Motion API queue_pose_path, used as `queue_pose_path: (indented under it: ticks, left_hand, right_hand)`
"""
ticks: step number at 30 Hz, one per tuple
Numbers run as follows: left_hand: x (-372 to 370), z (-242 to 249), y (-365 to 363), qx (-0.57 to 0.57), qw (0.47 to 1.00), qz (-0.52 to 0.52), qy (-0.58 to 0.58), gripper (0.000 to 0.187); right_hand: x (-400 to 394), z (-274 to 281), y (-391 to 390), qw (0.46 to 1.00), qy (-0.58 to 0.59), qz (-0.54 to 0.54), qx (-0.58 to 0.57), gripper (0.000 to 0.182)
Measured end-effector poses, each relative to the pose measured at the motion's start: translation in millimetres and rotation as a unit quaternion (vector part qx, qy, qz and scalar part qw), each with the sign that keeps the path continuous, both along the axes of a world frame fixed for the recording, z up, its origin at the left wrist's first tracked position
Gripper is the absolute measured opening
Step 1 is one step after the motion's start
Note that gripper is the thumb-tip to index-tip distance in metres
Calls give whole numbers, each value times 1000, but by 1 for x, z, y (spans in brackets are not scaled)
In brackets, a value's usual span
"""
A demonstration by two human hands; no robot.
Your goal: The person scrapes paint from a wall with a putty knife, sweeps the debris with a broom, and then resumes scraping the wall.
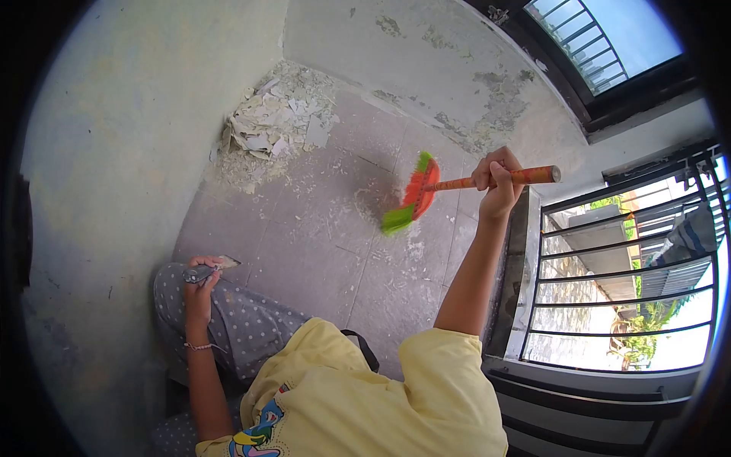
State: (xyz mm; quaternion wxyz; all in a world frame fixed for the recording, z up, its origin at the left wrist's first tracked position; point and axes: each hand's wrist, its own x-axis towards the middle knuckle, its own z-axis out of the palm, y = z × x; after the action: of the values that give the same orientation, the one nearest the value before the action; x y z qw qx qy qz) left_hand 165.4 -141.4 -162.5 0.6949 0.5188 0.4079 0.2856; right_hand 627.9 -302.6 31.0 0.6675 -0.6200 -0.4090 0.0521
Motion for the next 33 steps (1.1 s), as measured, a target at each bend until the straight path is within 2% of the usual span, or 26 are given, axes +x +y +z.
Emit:
queue_pose_path:
  ticks: [1,5,7,9,11,14,16,25,27,32,33]
  left_hand:
    - [-1,-2,0,16,1000,-7,2,18]
    - [-2,2,0,20,1000,-12,8,19]
    - [-4,4,-1,17,1000,-8,6,19]
    - [-5,3,-2,14,1000,-4,0,19]
    - [-3,4,-3,5,1000,10,3,18]
    - [-2,-1,-4,33,999,15,11,18]
    - [0,0,-3,48,998,18,21,18]
    - [3,1,-2,34,999,9,27,19]
    - [-1,4,-4,30,999,9,32,19]
    - [-3,3,-4,39,999,14,17,20]
    - [-2,4,-4,40,999,16,19,20]
  right_hand:
    - [10,-7,-1,997,-19,-75,-25,25]
    - [46,-11,-6,993,-31,-111,4,24]
    - [60,-12,2,996,-23,-85,-16,26]
    - [73,-21,15,984,24,-61,-164,28]
    - [82,-39,35,977,10,-53,-204,26]
    - [89,-76,54,988,26,-51,-140,23]
    - [81,-85,68,981,182,8,64,20]
    - [72,-63,119,954,170,-78,235,22]
    - [71,-61,119,932,203,-116,278,22]
    - [58,-39,118,930,195,-106,294,20]
    - [50,-31,120,944,160,-100,272,24]
